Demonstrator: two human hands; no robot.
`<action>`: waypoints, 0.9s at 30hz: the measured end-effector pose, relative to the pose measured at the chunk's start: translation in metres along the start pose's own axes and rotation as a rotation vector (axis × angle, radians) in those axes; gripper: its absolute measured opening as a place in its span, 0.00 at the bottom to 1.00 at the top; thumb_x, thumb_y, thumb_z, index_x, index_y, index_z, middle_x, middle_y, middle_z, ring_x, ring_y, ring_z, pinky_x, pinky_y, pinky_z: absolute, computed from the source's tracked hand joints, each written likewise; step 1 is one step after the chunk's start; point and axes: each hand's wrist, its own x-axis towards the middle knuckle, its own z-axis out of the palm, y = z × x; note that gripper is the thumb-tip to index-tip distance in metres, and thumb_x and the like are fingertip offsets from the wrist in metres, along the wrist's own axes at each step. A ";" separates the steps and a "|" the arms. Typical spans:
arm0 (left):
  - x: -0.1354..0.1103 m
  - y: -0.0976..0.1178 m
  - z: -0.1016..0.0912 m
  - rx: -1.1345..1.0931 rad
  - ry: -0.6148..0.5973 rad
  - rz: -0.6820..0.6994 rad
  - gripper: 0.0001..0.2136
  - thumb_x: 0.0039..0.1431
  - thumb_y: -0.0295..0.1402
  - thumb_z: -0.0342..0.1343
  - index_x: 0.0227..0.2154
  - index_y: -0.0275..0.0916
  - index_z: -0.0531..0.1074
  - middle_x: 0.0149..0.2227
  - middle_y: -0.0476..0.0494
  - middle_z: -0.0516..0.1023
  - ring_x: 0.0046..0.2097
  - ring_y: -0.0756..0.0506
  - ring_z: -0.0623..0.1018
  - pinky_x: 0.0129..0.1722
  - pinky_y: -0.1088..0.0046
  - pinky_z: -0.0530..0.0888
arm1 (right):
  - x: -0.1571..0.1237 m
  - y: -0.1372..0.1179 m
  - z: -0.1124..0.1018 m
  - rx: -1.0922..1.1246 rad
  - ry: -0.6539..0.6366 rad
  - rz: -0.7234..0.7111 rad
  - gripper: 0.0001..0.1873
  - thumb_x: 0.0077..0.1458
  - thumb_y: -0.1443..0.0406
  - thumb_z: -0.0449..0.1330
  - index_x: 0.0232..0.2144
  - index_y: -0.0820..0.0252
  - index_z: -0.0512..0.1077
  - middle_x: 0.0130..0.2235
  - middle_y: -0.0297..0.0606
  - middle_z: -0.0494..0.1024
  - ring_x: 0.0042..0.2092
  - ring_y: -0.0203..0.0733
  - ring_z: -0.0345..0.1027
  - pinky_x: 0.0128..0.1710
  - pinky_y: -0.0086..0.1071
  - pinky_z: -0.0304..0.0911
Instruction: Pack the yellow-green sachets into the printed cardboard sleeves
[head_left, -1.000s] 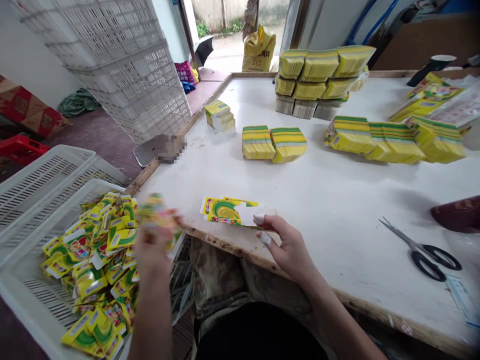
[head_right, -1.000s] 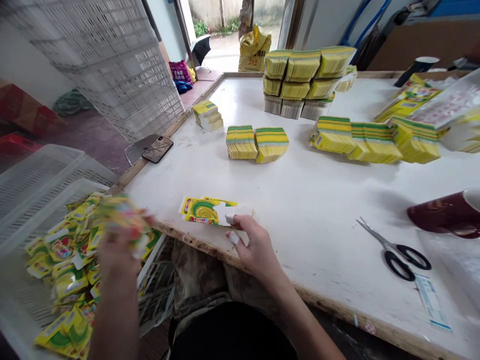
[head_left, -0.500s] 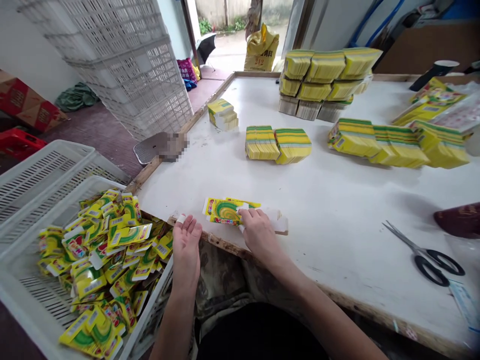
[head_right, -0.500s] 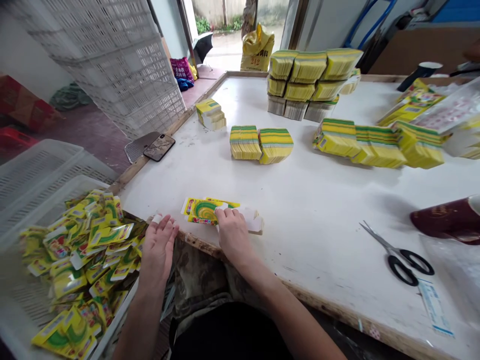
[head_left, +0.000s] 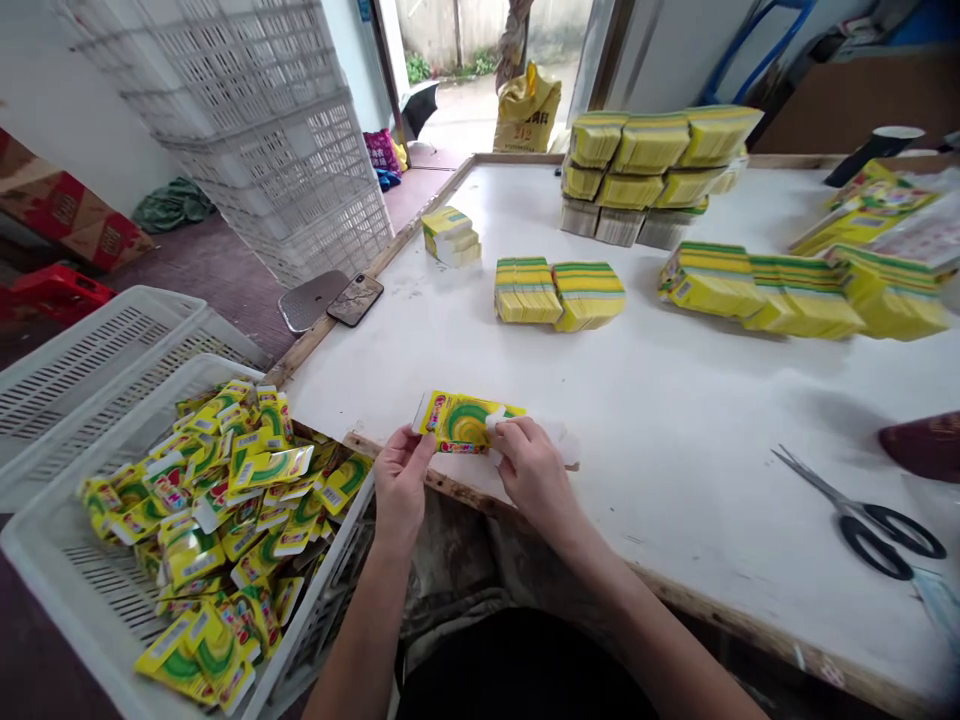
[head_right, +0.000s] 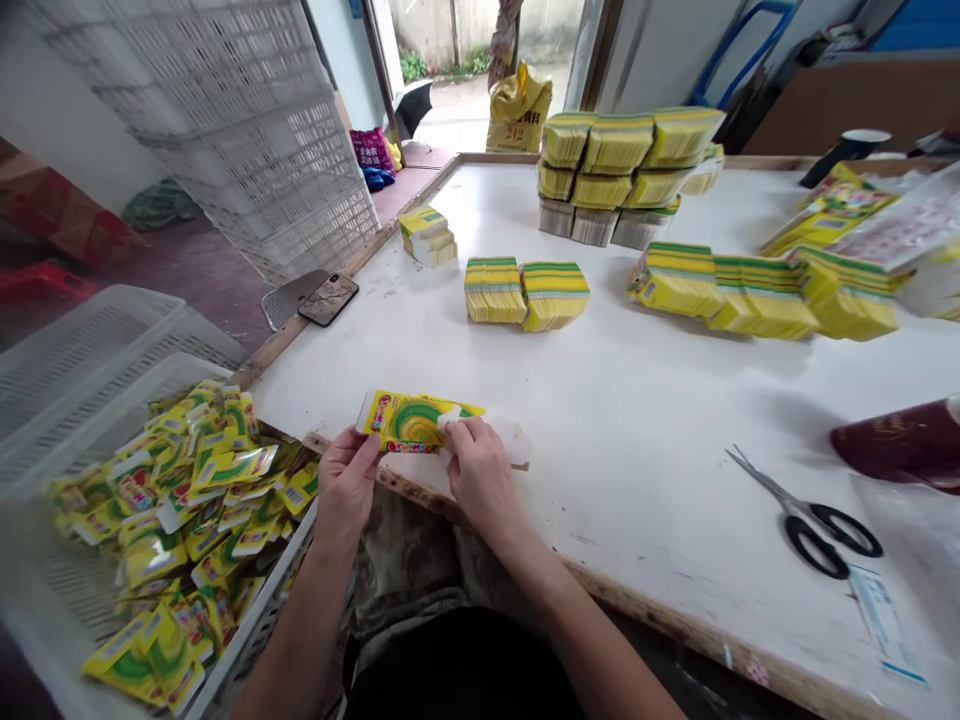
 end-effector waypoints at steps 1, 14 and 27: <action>-0.002 0.000 0.001 -0.032 0.007 -0.011 0.13 0.44 0.35 0.68 0.32 0.36 0.74 0.34 0.47 0.79 0.35 0.50 0.78 0.38 0.75 0.75 | -0.001 0.000 0.000 -0.004 0.006 -0.014 0.19 0.47 0.80 0.50 0.39 0.59 0.66 0.40 0.44 0.70 0.44 0.50 0.65 0.44 0.42 0.66; -0.015 -0.016 0.021 -0.143 -0.035 0.033 0.15 0.52 0.34 0.64 0.43 0.42 0.70 0.43 0.45 0.78 0.43 0.45 0.79 0.43 0.66 0.76 | 0.006 0.001 -0.012 0.148 0.095 0.047 0.07 0.51 0.73 0.55 0.27 0.56 0.63 0.30 0.37 0.73 0.34 0.45 0.67 0.33 0.34 0.62; -0.026 -0.042 0.033 0.047 0.120 0.184 0.20 0.52 0.52 0.58 0.39 0.42 0.76 0.42 0.41 0.81 0.49 0.39 0.77 0.49 0.64 0.74 | -0.004 -0.029 -0.015 0.514 0.032 0.227 0.05 0.52 0.70 0.57 0.27 0.57 0.64 0.30 0.33 0.72 0.31 0.38 0.65 0.32 0.30 0.62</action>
